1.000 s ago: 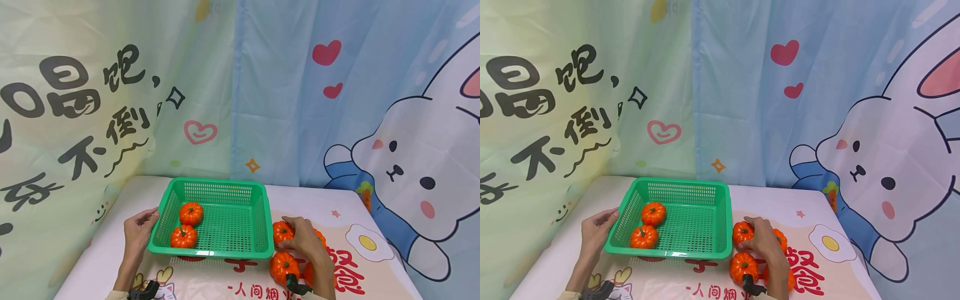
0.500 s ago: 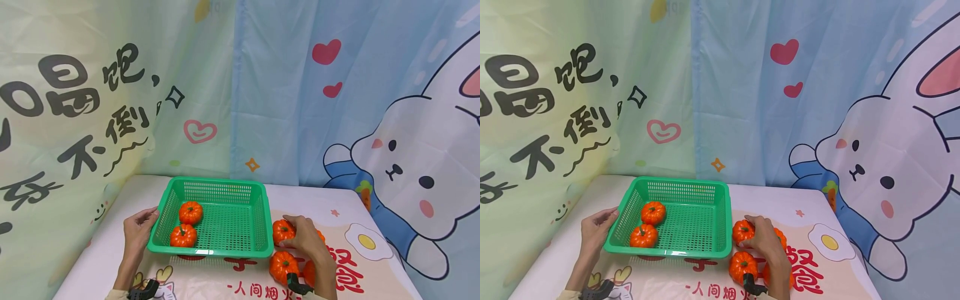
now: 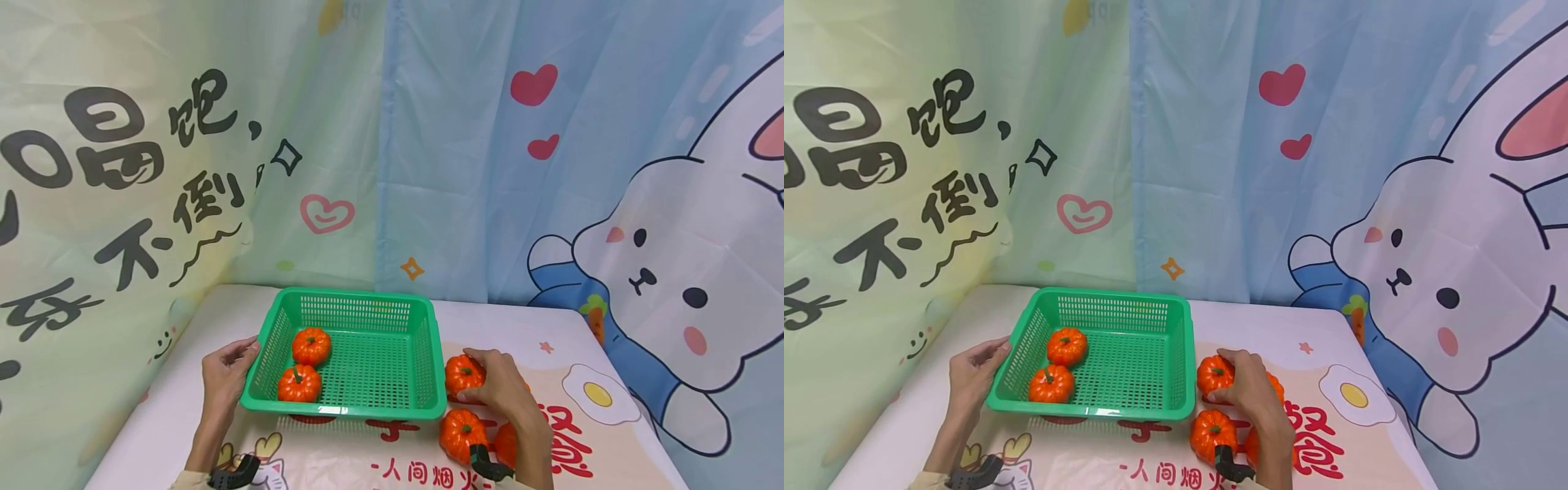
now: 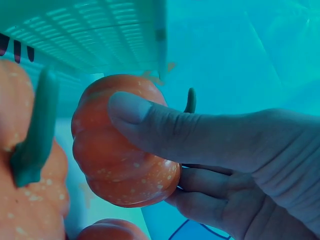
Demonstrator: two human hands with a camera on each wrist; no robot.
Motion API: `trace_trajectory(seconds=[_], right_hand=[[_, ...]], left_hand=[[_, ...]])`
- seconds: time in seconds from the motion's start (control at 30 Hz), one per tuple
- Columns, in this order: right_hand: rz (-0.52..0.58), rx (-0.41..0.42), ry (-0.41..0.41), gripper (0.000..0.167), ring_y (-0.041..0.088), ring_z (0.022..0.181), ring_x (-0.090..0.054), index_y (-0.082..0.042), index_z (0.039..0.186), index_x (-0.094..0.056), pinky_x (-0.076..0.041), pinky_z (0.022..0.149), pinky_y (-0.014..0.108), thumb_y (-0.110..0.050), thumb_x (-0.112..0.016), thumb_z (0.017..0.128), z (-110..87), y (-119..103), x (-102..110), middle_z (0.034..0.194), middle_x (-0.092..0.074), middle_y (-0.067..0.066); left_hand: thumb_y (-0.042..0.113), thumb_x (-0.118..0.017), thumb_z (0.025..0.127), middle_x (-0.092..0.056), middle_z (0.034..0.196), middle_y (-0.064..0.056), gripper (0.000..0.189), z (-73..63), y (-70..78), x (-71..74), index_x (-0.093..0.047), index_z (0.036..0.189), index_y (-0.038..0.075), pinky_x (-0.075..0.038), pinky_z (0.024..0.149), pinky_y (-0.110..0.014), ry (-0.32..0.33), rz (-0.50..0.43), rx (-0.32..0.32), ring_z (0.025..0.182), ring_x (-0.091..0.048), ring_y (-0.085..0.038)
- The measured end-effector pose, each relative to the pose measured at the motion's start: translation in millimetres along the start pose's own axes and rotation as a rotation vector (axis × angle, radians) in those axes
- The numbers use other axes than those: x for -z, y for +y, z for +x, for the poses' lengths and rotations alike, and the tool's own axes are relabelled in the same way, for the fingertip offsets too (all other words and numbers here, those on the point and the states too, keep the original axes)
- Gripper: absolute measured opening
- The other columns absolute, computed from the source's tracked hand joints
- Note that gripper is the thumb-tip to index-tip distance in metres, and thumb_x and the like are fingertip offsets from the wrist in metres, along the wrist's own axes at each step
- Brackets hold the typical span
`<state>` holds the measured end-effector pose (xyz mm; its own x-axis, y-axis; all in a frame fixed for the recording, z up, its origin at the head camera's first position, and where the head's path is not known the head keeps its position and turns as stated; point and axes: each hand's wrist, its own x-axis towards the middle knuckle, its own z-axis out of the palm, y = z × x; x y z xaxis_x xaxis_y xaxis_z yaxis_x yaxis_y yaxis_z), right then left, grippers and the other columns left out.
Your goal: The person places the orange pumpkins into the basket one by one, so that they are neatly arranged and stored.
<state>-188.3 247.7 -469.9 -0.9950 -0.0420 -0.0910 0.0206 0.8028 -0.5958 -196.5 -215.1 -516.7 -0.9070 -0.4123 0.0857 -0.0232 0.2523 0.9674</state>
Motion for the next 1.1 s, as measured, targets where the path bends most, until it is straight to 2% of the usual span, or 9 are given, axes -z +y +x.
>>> trace_trajectory(seconds=[0.23, 0.53, 0.73, 0.97, 1.1], right_hand=[[-0.004, 0.026, -0.001, 0.077, 0.038, 0.130, -0.064, -0.006, 0.153, -0.063, -0.057, 0.109, 0.060, -0.011, -0.095, 0.083, -2.2, -5, 8, 0.138, -0.071, 0.017], [-0.033, 0.042, 0.011, 0.076, 0.039, 0.130, -0.064, -0.005, 0.152, -0.063, -0.056, 0.110, 0.061, -0.013, -0.096, 0.084, -5.8, -8, 14, 0.139, -0.071, 0.017], [-0.062, 0.066, 0.023, 0.077, 0.035, 0.124, -0.065, -0.004, 0.150, -0.065, -0.057, 0.109, 0.061, -0.017, -0.098, 0.081, -9.1, -11, 19, 0.134, -0.074, 0.015], [-0.081, 0.036, 0.011, 0.078, 0.039, 0.128, -0.061, -0.005, 0.152, -0.063, -0.056, 0.108, 0.064, -0.016, -0.097, 0.082, -16.3, -18, 25, 0.137, -0.071, 0.018], [-0.075, 0.045, 0.009, 0.078, 0.039, 0.128, -0.062, -0.004, 0.152, -0.063, -0.057, 0.108, 0.063, -0.015, -0.097, 0.083, -19.2, -20, 28, 0.137, -0.071, 0.018]], left_hand=[[0.018, -0.071, 0.107, -0.078, 0.104, -0.015, 0.032, 1.0, -0.7, 0.1, -0.076, 0.130, -0.004, -0.057, 0.068, -0.015, -0.001, -0.014, -0.002, 0.073, -0.066, -0.001], [0.019, -0.071, 0.108, -0.078, 0.108, -0.018, 0.034, 2.5, -3.5, 0.3, -0.075, 0.132, -0.004, -0.057, 0.068, -0.015, -0.008, -0.011, -0.002, 0.073, -0.066, -0.001], [0.017, -0.072, 0.107, -0.078, 0.108, -0.020, 0.033, 3.8, -4.7, -0.8, -0.076, 0.131, -0.004, -0.056, 0.067, -0.015, -0.003, -0.018, -0.013, 0.073, -0.066, 0.000], [0.017, -0.071, 0.107, -0.078, 0.109, -0.021, 0.032, 2.2, -3.7, -0.8, -0.076, 0.131, -0.005, -0.056, 0.067, -0.015, 0.000, -0.009, -0.010, 0.072, -0.065, 0.000], [0.017, -0.071, 0.108, -0.078, 0.108, -0.020, 0.032, 1.4, -3.0, -0.9, -0.076, 0.131, -0.004, -0.056, 0.066, -0.015, -0.003, -0.007, -0.014, 0.072, -0.065, -0.001]])
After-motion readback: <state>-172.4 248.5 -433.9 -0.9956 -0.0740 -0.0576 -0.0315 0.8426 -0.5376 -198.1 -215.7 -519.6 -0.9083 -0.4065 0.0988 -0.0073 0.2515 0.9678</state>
